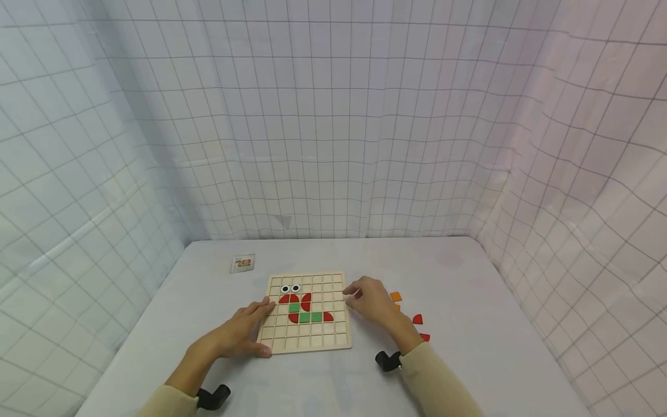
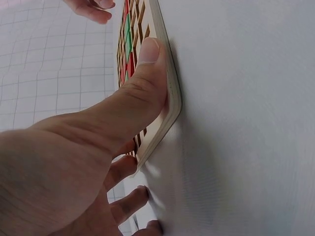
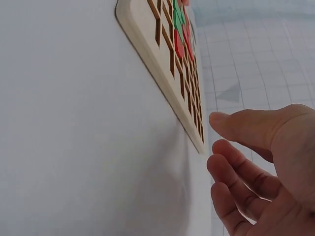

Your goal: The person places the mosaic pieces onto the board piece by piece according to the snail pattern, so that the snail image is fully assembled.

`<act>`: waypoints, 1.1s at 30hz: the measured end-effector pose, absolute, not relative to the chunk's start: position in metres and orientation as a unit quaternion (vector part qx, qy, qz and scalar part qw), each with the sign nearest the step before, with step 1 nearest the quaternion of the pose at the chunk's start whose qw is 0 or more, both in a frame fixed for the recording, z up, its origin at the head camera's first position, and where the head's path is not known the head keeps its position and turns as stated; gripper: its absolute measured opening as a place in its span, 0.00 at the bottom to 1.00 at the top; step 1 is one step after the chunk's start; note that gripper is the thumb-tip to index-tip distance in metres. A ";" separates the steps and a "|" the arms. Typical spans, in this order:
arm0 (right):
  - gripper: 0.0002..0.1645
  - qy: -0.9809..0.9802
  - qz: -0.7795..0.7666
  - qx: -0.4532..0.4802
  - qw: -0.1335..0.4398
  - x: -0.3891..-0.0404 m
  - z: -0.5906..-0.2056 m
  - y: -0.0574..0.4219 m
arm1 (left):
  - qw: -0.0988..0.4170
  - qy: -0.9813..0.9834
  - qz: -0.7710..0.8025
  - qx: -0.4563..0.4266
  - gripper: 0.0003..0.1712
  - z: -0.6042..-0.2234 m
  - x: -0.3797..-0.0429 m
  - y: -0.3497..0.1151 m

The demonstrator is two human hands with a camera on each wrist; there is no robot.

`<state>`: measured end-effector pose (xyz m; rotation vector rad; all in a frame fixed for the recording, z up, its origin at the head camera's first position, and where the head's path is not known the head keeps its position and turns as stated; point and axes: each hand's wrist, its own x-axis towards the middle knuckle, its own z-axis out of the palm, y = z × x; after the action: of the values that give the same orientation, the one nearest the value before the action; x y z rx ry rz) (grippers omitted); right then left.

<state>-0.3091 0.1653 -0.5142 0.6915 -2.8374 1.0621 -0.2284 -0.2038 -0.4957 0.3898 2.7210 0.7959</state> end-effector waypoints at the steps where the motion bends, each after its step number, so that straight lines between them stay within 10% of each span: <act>1: 0.10 -0.915 0.338 0.220 0.018 -0.310 -0.514 0.171 | 0.139 0.941 0.276 0.135 0.68 -0.496 -0.228 -0.204; 33: 0.18 -0.911 0.348 0.208 -0.073 -0.321 -0.516 0.289 | 0.142 0.939 0.284 0.128 0.69 -0.497 -0.226 -0.205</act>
<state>-0.3210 0.2889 -0.5157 0.6859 -3.0027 1.1485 -0.2256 -0.2051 -0.4971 0.3697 2.7117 0.8208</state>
